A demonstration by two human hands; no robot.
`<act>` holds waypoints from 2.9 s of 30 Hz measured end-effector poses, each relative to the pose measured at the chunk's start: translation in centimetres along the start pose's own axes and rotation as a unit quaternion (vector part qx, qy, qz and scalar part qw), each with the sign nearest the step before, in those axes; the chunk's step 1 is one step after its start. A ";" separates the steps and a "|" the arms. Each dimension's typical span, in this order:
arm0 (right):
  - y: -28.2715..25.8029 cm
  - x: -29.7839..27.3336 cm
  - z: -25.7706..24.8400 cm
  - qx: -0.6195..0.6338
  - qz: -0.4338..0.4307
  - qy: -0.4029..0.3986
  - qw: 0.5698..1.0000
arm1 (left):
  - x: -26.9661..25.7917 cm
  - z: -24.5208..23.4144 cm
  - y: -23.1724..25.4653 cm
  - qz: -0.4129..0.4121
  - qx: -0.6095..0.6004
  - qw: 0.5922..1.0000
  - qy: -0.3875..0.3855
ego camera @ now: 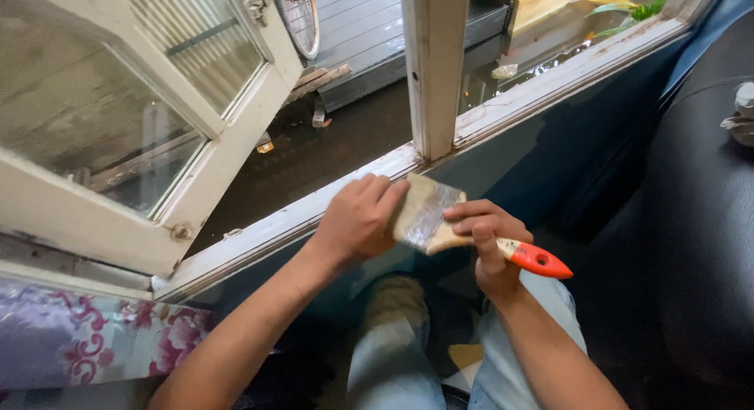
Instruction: The person wipes a white window frame with a cloth, then uses a paintbrush to scrub the frame and sill. The person continues scrubbing different sections of the frame and sill with the brush throughout the clip.
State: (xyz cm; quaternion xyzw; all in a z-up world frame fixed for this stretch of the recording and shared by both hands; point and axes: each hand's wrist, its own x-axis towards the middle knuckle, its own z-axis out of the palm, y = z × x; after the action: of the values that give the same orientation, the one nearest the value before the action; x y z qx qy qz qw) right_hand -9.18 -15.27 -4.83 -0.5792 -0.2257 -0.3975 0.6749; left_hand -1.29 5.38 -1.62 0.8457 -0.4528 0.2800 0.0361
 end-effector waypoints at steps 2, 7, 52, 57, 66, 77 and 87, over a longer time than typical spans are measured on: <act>0.7 0.4 -0.3 0.012 0.003 0.005 1.000 | 1.1 -0.2 -0.6 0.008 0.029 0.999 0.039; 1.2 1.8 -0.7 0.033 -0.010 0.018 0.999 | 3.3 -0.3 -1.0 -0.019 0.047 0.997 0.058; 5.1 9.4 -0.3 -0.344 -0.363 0.002 0.866 | 8.3 -3.8 -3.3 -0.259 -0.187 0.887 -0.334; 5.1 7.8 1.9 -0.255 -0.217 0.114 0.935 | 8.9 -4.7 -3.1 -0.289 -0.222 0.859 -0.360; 6.8 5.9 4.9 -0.050 -0.161 0.160 0.973 | 8.8 -4.8 -2.6 -0.317 -0.236 0.852 -0.345; 2.8 8.6 2.9 0.107 0.000 0.305 0.946 | 8.5 -6.9 -1.1 -0.349 -0.263 0.852 -0.290; 2.3 8.4 5.2 0.158 0.027 0.293 0.943 | 7.9 -5.5 -1.5 -0.363 -0.276 0.848 -0.272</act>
State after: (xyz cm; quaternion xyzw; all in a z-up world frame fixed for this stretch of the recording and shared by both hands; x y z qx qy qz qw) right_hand -1.65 -12.56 1.38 -0.3294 -0.0622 -0.4900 0.8047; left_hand 0.87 2.10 7.31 0.9472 -0.1642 -0.1304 0.2427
